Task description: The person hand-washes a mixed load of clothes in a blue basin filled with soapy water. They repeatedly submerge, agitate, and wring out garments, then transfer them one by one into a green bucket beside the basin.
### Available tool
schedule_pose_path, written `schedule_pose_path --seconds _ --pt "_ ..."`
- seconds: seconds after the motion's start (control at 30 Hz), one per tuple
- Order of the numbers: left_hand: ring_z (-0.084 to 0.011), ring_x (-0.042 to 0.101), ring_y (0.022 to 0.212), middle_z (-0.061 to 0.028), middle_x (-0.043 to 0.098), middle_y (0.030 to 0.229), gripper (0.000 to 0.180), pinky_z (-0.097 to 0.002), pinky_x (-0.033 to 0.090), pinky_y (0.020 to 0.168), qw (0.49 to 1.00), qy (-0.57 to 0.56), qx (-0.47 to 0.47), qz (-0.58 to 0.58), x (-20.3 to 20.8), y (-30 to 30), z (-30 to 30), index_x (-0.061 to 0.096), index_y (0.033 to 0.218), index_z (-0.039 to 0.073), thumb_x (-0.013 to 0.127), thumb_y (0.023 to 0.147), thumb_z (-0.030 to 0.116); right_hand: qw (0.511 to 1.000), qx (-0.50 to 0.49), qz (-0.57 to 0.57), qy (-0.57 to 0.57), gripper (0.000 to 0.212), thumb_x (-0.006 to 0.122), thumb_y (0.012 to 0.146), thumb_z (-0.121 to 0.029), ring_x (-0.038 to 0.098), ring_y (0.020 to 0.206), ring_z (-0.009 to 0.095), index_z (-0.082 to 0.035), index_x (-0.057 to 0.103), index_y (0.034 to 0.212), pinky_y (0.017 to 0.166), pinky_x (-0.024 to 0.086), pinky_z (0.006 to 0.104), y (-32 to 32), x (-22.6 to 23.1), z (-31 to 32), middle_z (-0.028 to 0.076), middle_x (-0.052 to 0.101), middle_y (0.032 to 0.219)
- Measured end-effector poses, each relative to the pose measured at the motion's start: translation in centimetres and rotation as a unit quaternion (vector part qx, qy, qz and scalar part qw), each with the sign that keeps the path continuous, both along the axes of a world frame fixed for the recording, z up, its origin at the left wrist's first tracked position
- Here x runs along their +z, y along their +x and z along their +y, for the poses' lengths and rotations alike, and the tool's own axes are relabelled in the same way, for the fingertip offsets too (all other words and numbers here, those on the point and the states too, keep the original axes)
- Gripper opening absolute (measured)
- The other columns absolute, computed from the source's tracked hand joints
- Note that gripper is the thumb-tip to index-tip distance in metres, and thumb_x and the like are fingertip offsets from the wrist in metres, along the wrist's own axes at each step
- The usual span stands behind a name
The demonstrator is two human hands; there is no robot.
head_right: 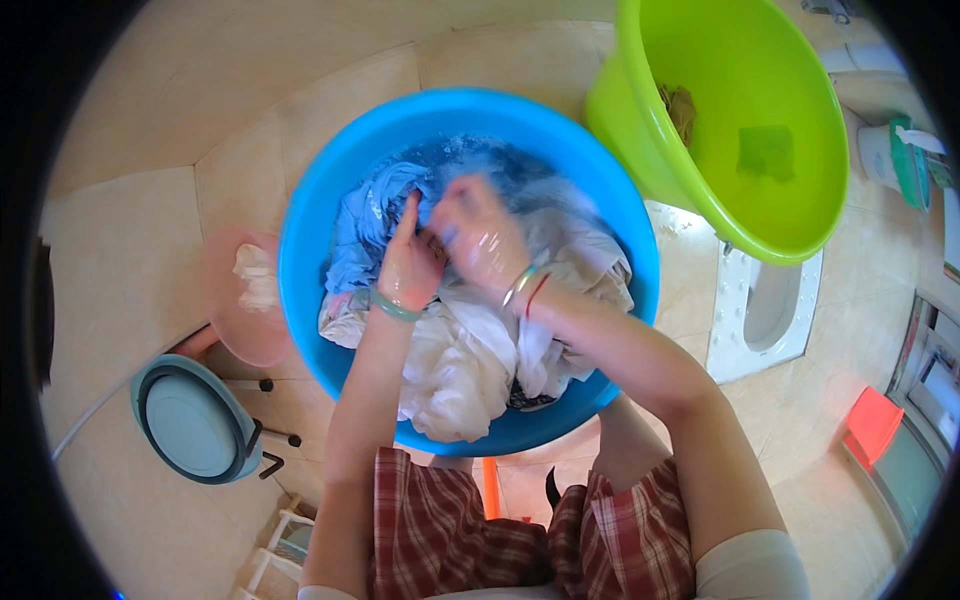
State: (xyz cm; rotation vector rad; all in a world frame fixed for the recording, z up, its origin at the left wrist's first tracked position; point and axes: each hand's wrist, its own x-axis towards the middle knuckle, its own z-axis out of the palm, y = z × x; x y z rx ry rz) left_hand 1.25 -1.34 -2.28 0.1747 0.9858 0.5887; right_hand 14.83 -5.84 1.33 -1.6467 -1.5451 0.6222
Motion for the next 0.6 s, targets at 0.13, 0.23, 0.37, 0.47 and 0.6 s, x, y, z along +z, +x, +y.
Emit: schedule_pose_path --seconds 0.13,0.23,0.37,0.47,0.6 --pt "-0.0228 0.053 0.118 -0.0105 0.054 0.131 0.054 -0.0331 0.042 0.101 0.973 -0.055 -0.015 -0.222 -1.7 -2.0 -0.6 0.041 0.142 0.007 0.047 0.1 0.04 0.977 0.187 0.073 0.074 0.017 0.071 0.076 -0.014 0.058 0.088 0.026 -0.011 0.058 0.086 0.069 0.051 0.0357 -6.6 6.0 -3.6 0.007 0.054 0.095" --pt "-0.023 0.054 0.118 -0.01 0.055 0.13 0.052 -0.0341 0.043 0.101 0.961 0.018 0.045 -0.271 -1.7 -2.6 -2.1 0.043 0.14 0.006 0.045 0.1 0.038 0.981 0.192 0.037 0.01 0.02 0.071 0.08 -0.024 0.058 0.087 0.022 -0.011 0.057 0.083 0.06 0.051 0.0347 -7.4 7.6 -3.3 0.005 0.053 0.096" --pt "-0.0232 0.056 0.117 -0.0094 0.057 0.129 0.048 -0.0354 0.044 0.1 0.964 0.149 0.149 -0.162 -1.9 -2.1 -4.4 0.046 0.137 0.004 0.043 0.101 0.035 0.991 0.131 -0.009 0.009 0.019 0.058 0.089 -0.027 0.064 0.08 0.026 -0.011 0.065 0.083 0.06 0.054 0.0392 -5.0 1.9 0.4 0.007 0.061 0.083" --pt "-0.0234 0.057 0.116 -0.0089 0.058 0.128 0.047 -0.0364 0.045 0.1 0.986 0.045 0.151 0.059 -0.4 0.2 -4.1 0.048 0.135 0.002 0.041 0.101 0.033 0.989 0.068 -0.087 -0.096 0.021 0.053 0.089 -0.025 0.066 0.074 0.031 -0.011 0.067 0.083 0.062 0.055 0.0428 -1.9 -2.3 3.1 0.011 0.066 0.079" --pt "-0.0242 0.057 0.116 -0.0088 0.059 0.126 0.046 -0.038 0.045 0.1 0.982 -0.04 0.158 0.093 0.9 1.5 -4.1 0.053 0.131 0.004 0.039 0.101 0.037 0.984 -0.003 -0.115 -0.136 0.019 0.056 0.086 -0.025 0.066 0.07 0.033 -0.01 0.065 0.08 0.06 0.054 0.0446 -1.2 -3.1 2.2 0.012 0.066 0.081"
